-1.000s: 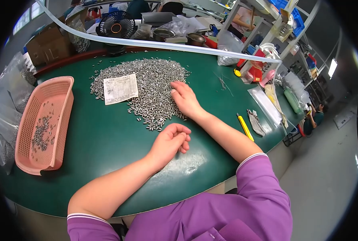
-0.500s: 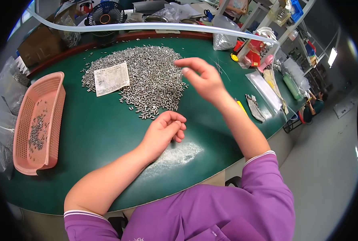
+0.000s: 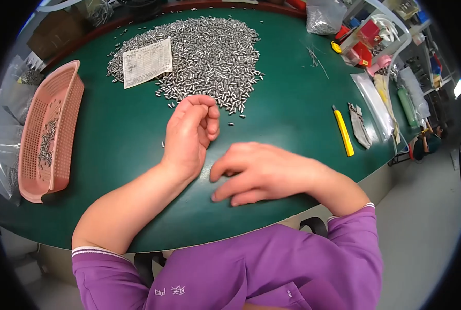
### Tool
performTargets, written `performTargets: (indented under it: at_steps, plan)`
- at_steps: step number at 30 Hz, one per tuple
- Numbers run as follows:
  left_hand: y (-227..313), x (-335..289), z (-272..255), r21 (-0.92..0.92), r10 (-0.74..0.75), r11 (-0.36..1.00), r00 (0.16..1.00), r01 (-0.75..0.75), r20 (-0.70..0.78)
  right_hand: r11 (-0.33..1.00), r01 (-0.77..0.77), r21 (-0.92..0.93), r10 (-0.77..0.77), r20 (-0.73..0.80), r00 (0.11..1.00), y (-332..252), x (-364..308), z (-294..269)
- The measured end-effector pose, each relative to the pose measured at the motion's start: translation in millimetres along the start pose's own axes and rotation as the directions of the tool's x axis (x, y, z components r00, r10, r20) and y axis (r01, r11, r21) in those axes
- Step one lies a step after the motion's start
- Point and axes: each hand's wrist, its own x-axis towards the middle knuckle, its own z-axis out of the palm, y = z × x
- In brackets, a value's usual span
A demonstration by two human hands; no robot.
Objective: Sorting and inspecting small metal components at a factory workbench, occasionally using a utility knife for cleaning or checking.
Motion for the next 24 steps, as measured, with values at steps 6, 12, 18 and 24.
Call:
performTargets:
  at_steps: [6,12,18,24]
  plan:
    - [-1.7,-2.1,-0.1,-0.022,-0.023,1.000,1.000,0.022,-0.016,0.980,-0.071,-0.184,0.020,-0.263,0.965,30.0,0.5,12.5]
    - [0.4,-3.0,0.2,-0.017,-0.021,1.000,1.000,0.021,-0.022,0.845,-0.424,-0.327,0.117,-0.660,0.742,43.9,-3.7,-21.1]
    - [0.6,-1.7,0.1,0.023,-0.049,0.999,0.999,0.049,-0.005,0.871,-0.486,-0.072,0.413,-0.429,0.803,47.0,-18.3,-31.2]
    - [-0.4,-1.1,5.0,0.156,-0.110,0.982,0.993,0.104,0.032,0.880,-0.431,-0.201,0.353,-0.330,0.875,34.0,-11.6,-24.0]
